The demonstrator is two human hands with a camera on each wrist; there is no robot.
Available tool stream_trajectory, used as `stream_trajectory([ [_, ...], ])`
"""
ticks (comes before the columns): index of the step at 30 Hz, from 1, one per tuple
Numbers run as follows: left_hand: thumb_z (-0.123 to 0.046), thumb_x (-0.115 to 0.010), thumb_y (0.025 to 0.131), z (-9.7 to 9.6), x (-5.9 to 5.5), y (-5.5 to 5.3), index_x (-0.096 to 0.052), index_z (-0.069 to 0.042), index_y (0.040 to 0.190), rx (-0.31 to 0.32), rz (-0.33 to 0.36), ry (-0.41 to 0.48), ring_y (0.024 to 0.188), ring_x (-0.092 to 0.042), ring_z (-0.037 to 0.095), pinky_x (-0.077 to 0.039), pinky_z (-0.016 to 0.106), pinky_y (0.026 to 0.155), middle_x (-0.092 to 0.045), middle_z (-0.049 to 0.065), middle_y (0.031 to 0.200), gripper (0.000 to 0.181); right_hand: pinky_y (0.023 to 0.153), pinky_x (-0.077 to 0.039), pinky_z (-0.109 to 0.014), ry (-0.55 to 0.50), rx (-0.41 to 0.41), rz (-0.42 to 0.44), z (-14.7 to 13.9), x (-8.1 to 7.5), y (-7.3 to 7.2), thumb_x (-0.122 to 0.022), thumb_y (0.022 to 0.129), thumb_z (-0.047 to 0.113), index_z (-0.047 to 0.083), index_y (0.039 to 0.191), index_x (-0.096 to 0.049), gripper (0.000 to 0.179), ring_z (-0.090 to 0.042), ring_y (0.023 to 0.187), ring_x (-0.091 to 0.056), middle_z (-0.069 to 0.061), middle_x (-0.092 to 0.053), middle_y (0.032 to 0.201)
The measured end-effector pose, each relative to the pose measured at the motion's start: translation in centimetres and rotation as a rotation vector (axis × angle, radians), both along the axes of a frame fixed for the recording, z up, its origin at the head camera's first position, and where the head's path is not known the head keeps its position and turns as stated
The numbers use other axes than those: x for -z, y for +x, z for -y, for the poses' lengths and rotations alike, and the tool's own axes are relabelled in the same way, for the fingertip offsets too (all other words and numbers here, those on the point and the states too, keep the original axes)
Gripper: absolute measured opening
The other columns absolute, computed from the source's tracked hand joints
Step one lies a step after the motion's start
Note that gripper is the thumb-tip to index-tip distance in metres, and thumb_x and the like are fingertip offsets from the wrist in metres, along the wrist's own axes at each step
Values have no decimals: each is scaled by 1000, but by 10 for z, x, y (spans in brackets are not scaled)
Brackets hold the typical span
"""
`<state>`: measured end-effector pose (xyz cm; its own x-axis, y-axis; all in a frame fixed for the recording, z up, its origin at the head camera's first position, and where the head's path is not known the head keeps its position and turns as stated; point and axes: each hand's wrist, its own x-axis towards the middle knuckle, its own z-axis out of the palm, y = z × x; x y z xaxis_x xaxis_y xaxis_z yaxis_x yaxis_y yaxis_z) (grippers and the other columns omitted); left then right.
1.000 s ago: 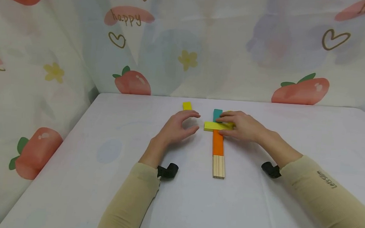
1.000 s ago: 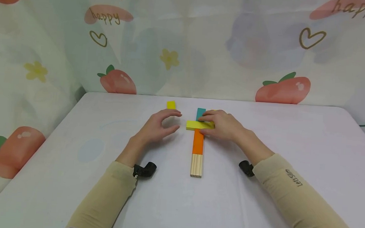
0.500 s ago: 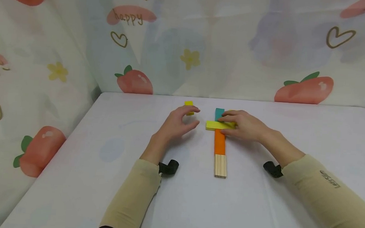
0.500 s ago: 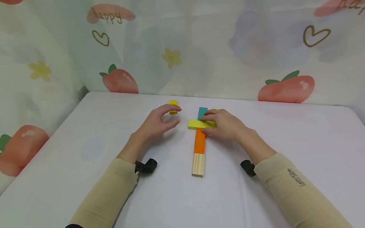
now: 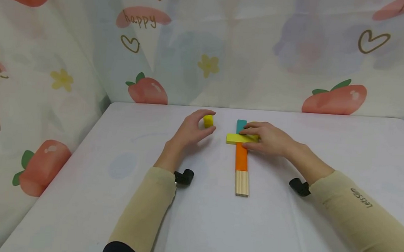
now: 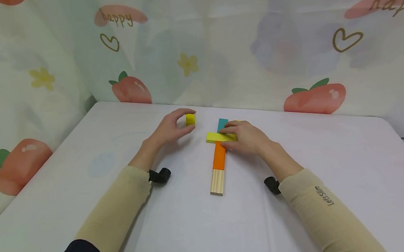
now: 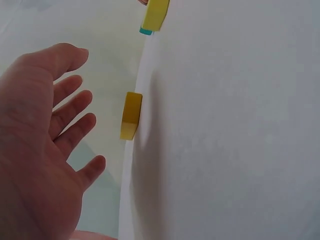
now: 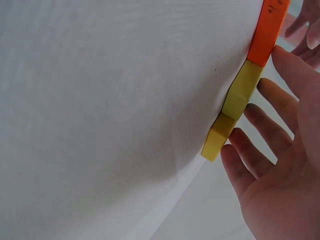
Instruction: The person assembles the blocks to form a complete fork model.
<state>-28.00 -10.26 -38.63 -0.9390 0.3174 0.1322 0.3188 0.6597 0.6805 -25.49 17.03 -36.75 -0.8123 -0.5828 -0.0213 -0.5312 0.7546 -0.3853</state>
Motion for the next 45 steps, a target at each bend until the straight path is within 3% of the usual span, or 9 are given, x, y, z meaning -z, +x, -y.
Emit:
stream_trajectory([
  [19,-24,-69,96,2,-3,-16,-52,-18,146,-28,34,-68,143,-35,20,-26,36,119,-43,1,155,53,112,-32,-60,-10,3,1,-6,-1,3,-71,96,29,4,135,-64,47,-44,136,-42,-23,-50,145],
  [34,-22,-68,95,11,-2,-28,-51,-14,147,37,59,-69,143,-36,21,-25,34,119,-45,4,153,55,111,-33,-60,-4,8,-2,-3,-2,8,-71,95,28,4,134,-65,46,-44,135,-43,-22,-51,144],
  [45,-24,-69,95,13,2,-32,-51,-17,147,7,113,-105,143,-36,22,-25,36,119,-44,4,154,56,111,-33,-59,-20,-7,-10,-2,-1,6,-71,95,28,3,134,-65,47,-43,135,-43,-22,-52,143],
])
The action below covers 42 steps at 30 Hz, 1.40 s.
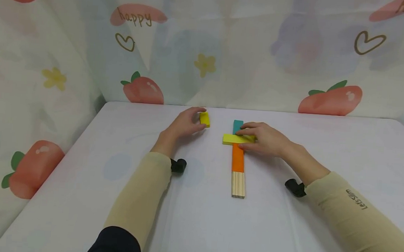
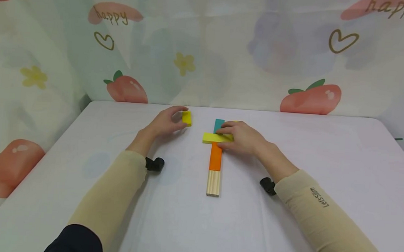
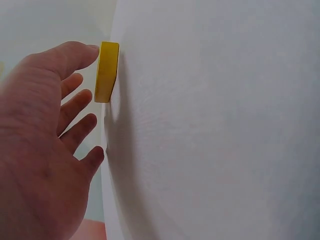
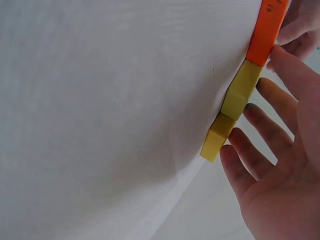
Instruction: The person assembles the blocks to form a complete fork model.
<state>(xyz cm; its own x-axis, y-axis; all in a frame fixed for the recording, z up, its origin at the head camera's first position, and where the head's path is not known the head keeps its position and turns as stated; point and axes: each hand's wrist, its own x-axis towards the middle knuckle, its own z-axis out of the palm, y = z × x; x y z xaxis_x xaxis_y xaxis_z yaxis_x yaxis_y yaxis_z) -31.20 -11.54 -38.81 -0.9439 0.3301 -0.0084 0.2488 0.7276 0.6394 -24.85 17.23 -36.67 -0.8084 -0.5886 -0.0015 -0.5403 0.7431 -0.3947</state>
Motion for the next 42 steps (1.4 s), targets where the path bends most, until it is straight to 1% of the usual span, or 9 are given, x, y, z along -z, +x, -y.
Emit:
stream_trajectory([
  [8,-21,-71,93,0,2,-2,-52,-16,145,-14,28,-9,142,-37,23,-25,37,119,-46,5,153,55,111,-34,-59,-5,-1,-1,0,0,0,-72,95,27,3,133,-65,46,-43,134,-44,-22,-52,142],
  [15,-18,-70,93,-1,3,-2,-53,-13,143,-14,20,-16,142,-37,23,-25,35,119,-47,5,151,53,111,-33,-59,9,12,12,1,-1,1,-72,95,28,4,135,-64,47,-43,135,-43,-21,-51,144],
  [19,-19,-69,94,-1,4,-1,-53,-14,143,-23,28,-20,142,-36,22,-25,35,119,-47,4,151,52,111,-33,-60,10,7,10,1,0,1,-72,95,28,4,135,-65,47,-43,134,-43,-21,-51,144],
  [28,-19,-68,94,-1,3,-4,-54,-13,142,2,15,-40,141,-38,21,-26,33,118,-48,4,149,51,111,-33,-59,13,2,0,0,-1,1,-71,95,28,4,135,-64,46,-43,134,-43,-21,-51,144],
  [35,-20,-68,95,-1,2,-4,-53,-14,143,-10,33,-35,141,-38,20,-26,34,118,-48,3,149,51,112,-33,-59,13,-1,4,0,-3,1,-71,95,27,3,135,-64,47,-43,135,-42,-22,-51,143],
  [42,-22,-69,95,-3,1,-4,-53,-14,143,-1,30,-39,141,-38,21,-25,35,119,-48,3,150,51,112,-33,-59,16,-7,5,1,-4,0,-71,96,27,3,135,-63,47,-43,136,-42,-22,-51,144],
])
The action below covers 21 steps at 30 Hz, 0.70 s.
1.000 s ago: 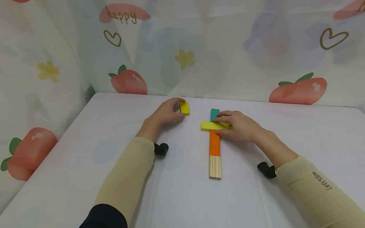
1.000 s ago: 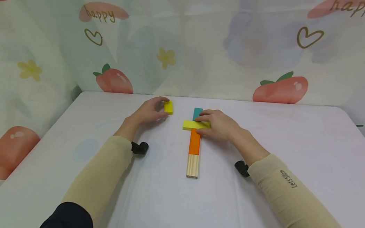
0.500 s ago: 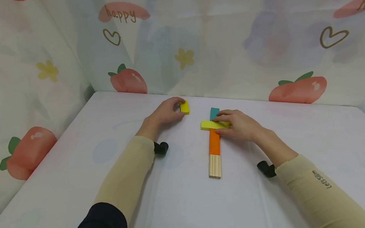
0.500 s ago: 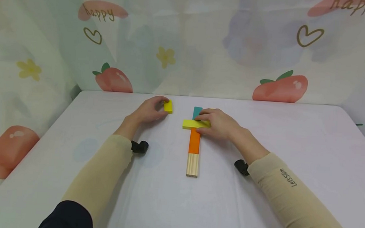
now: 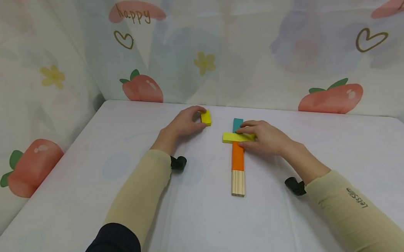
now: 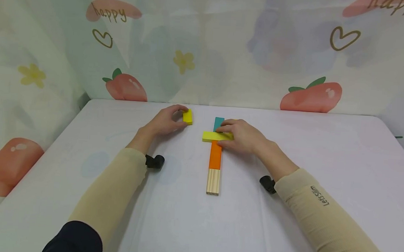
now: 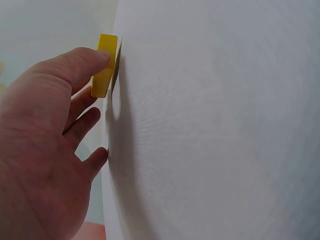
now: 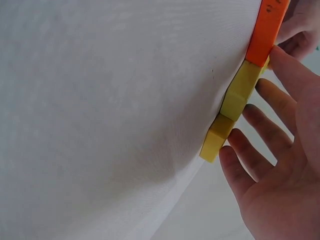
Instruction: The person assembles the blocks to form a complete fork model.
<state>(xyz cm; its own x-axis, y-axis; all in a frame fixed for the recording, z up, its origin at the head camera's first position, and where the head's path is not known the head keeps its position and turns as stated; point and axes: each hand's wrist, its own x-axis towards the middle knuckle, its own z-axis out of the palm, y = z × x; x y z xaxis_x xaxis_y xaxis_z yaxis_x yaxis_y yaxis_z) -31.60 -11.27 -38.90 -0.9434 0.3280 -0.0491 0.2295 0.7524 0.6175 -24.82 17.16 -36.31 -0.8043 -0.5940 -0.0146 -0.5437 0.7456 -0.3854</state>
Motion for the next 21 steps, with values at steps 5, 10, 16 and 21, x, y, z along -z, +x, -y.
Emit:
stream_trajectory([
  [5,-22,-69,95,-1,0,0,-53,-16,142,5,-1,1,140,-39,21,-27,37,118,-49,3,149,50,112,-33,-59,4,8,-5,0,2,-1,-71,95,28,3,135,-64,47,-43,136,-42,-21,-51,144],
  [10,-22,-70,95,-3,-2,0,-53,-17,143,15,8,1,140,-39,22,-27,38,118,-48,3,150,51,112,-33,-59,9,11,-4,-1,2,-1,-71,96,29,3,135,-64,48,-43,135,-42,-21,-51,144],
  [16,-23,-71,95,-5,-5,1,-54,-17,142,59,-18,11,141,-38,21,-26,36,119,-49,1,149,50,112,-33,-59,4,4,-4,-1,1,-1,-71,96,29,3,135,-64,47,-42,136,-42,-22,-51,144],
  [21,-22,-71,95,-9,-6,4,-55,-18,141,78,-18,28,142,-36,20,-25,36,119,-48,0,149,49,112,-33,-59,5,5,-1,0,1,-1,-71,96,29,3,135,-64,48,-42,135,-43,-22,-51,144],
])
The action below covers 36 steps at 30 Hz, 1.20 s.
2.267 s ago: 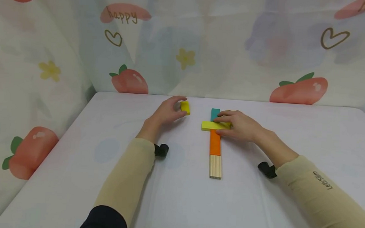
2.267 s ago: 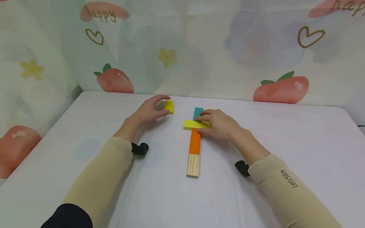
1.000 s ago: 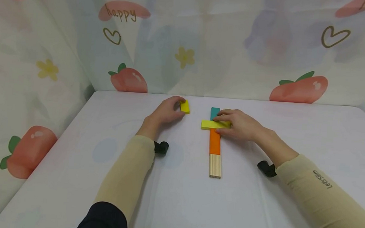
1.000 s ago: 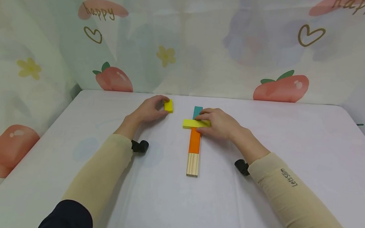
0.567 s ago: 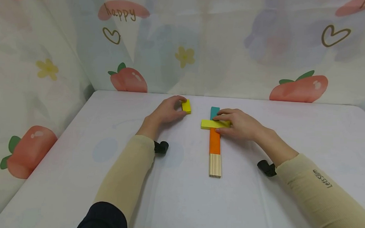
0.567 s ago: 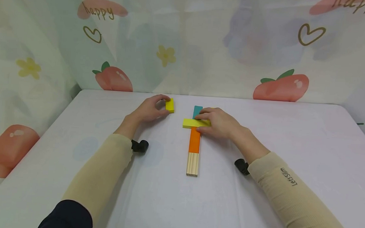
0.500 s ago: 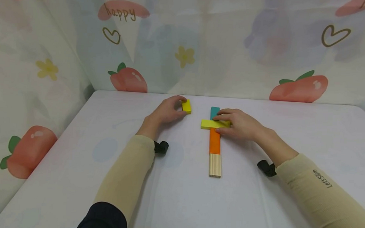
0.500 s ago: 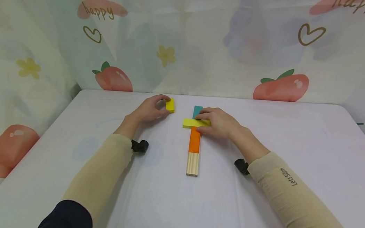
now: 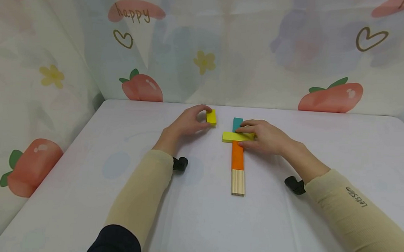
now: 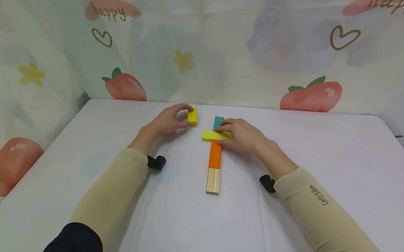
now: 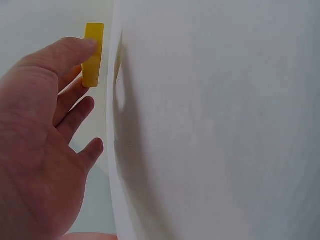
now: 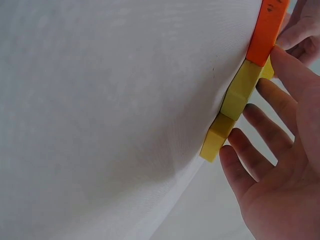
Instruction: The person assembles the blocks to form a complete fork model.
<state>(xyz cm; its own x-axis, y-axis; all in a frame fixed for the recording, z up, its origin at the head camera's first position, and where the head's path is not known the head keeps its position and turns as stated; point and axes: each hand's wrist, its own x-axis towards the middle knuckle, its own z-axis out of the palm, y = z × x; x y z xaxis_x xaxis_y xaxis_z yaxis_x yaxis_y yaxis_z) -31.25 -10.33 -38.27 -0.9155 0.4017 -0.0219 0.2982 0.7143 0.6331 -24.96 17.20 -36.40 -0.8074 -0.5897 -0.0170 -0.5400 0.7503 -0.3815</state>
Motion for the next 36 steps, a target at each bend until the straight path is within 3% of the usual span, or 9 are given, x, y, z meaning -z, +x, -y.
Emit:
stream_trajectory([
  [7,-23,-70,96,-11,0,1,-54,-21,142,1,39,3,141,-36,19,-26,37,119,-47,-3,150,49,111,-34,-59,6,10,5,0,1,0,-71,95,30,4,135,-64,48,-42,135,-43,-21,-51,144],
  [17,-23,-70,95,-20,0,4,-56,-19,141,63,33,-13,140,-38,19,-27,36,118,-50,-2,148,48,111,-33,-59,-4,7,4,0,1,0,-71,96,29,4,135,-64,47,-43,134,-43,-22,-51,144],
  [36,-25,-72,95,-29,5,6,-56,-21,141,67,52,-61,139,-39,17,-28,36,118,-50,-4,148,48,111,-34,-60,13,10,1,2,1,0,-71,95,29,4,136,-64,48,-43,134,-44,-22,-51,144],
])
